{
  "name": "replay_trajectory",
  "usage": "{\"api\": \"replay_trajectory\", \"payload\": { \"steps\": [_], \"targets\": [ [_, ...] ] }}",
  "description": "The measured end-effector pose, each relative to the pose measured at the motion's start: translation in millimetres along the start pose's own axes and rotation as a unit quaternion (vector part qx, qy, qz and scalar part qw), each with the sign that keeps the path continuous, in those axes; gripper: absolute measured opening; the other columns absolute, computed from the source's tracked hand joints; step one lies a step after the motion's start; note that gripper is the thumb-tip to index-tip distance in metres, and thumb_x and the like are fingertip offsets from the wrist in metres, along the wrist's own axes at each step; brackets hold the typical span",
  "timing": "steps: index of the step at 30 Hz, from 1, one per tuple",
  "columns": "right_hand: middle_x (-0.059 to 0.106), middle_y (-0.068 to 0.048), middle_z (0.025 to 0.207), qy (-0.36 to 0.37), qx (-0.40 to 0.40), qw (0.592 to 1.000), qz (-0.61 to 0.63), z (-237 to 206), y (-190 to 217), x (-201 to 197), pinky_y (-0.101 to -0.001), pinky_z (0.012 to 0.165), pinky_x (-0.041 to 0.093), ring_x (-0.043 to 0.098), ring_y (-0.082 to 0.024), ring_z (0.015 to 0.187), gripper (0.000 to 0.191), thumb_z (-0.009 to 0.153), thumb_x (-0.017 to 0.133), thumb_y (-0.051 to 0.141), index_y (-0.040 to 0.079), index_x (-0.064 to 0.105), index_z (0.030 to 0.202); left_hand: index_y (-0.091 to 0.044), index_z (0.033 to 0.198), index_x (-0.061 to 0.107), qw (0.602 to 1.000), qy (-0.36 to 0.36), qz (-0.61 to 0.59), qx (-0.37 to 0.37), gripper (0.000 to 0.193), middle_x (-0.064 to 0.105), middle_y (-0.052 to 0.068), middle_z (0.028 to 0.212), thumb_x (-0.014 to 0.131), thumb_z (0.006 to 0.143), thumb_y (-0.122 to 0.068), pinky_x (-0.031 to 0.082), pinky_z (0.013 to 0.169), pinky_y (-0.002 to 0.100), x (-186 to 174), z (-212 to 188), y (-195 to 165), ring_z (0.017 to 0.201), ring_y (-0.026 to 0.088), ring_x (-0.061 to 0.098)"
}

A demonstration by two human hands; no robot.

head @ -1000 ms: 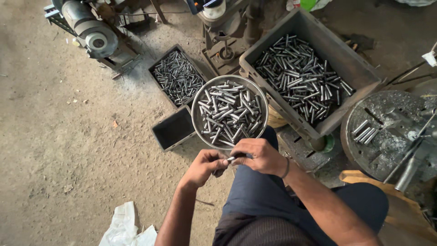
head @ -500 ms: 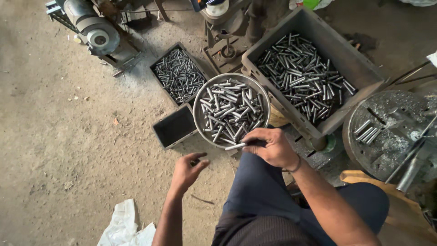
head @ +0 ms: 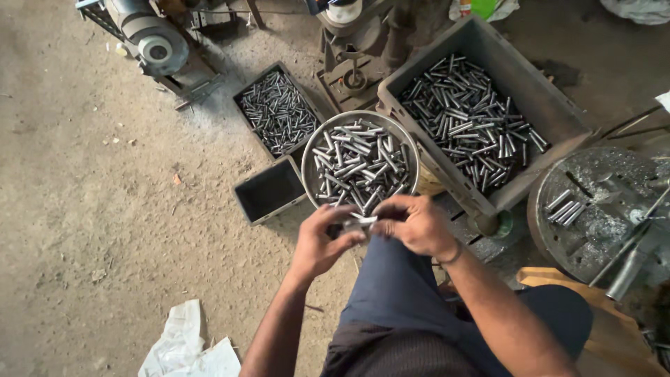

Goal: The person sorts small metal pins from a plastic bin into a metal bowl, then inspects each pin individually by hand, rubbing and turning them before placing them back into the bowl.

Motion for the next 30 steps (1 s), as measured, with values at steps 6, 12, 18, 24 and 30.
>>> {"api": "replay_trajectory", "payload": {
  "steps": [6,12,18,24,30],
  "targets": [
    [0.075,-0.007,0.08,0.03,0.043,0.993,0.104,-14.8,-27.1,5.3,-0.0263,0.061,0.056,0.068,-0.011,0.069,0.023,0.086,0.081,0.01,-0.002,0.072,0.103,-0.01,0.108,0.08,0.992,0.122,0.04,-0.012,0.032,0.064,0.009,0.088,0.087,0.079,-0.022,0.051,0.073,0.031,6.8,6.9,-4.8,0.081,0.02,0.063],
    [0.073,-0.007,0.078,0.012,0.022,0.993,0.118,-19.5,-26.9,9.4,-0.0265,0.059,0.056,0.067,-0.011,0.065,0.022,0.087,0.08,0.01,-0.002,0.07,0.102,-0.004,0.098,0.079,0.992,0.12,0.048,-0.014,0.024,0.059,0.012,0.082,0.08,0.081,-0.02,0.05,0.071,0.036,7.2,-8.5,24.3,0.078,0.024,0.059],
    [0.076,-0.006,0.082,-0.085,-0.106,0.99,0.028,-2.3,10.9,-14.2,-0.026,0.059,0.059,0.071,-0.01,0.068,0.019,0.09,0.078,0.01,-0.001,0.07,0.103,-0.005,0.102,0.081,0.993,0.061,0.084,-0.052,0.02,0.079,0.011,0.094,0.077,0.087,-0.019,0.051,0.096,0.037,-19.0,-17.4,50.9,0.108,0.023,0.069],
    [0.076,-0.009,0.09,-0.251,-0.198,0.895,-0.31,27.1,36.7,-36.3,-0.0302,0.068,0.058,0.073,-0.017,0.077,0.02,0.089,0.081,0.013,0.002,0.073,0.104,-0.009,0.14,0.06,0.978,-0.076,0.163,-0.105,0.057,0.071,0.012,0.113,0.064,0.083,-0.005,0.056,0.083,0.036,-36.9,-16.6,45.7,0.094,0.02,0.069],
    [0.075,-0.014,0.101,-0.185,-0.247,0.854,-0.418,54.7,44.8,-33.5,-0.0407,0.087,0.055,0.07,-0.034,0.097,0.017,0.084,0.079,0.006,0.002,0.074,0.099,0.0,0.142,0.053,0.962,-0.069,-0.189,-0.185,0.05,0.069,0.011,0.106,0.059,0.093,0.005,0.057,0.077,0.029,-8.6,26.2,33.5,0.089,0.015,0.069]
  ]
}}
Point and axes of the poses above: each hand's wrist, its own z-axis towards the middle knuckle, its own x-axis out of the palm, y = z × x, the point moved 2 cm from there along z, towards the middle knuckle
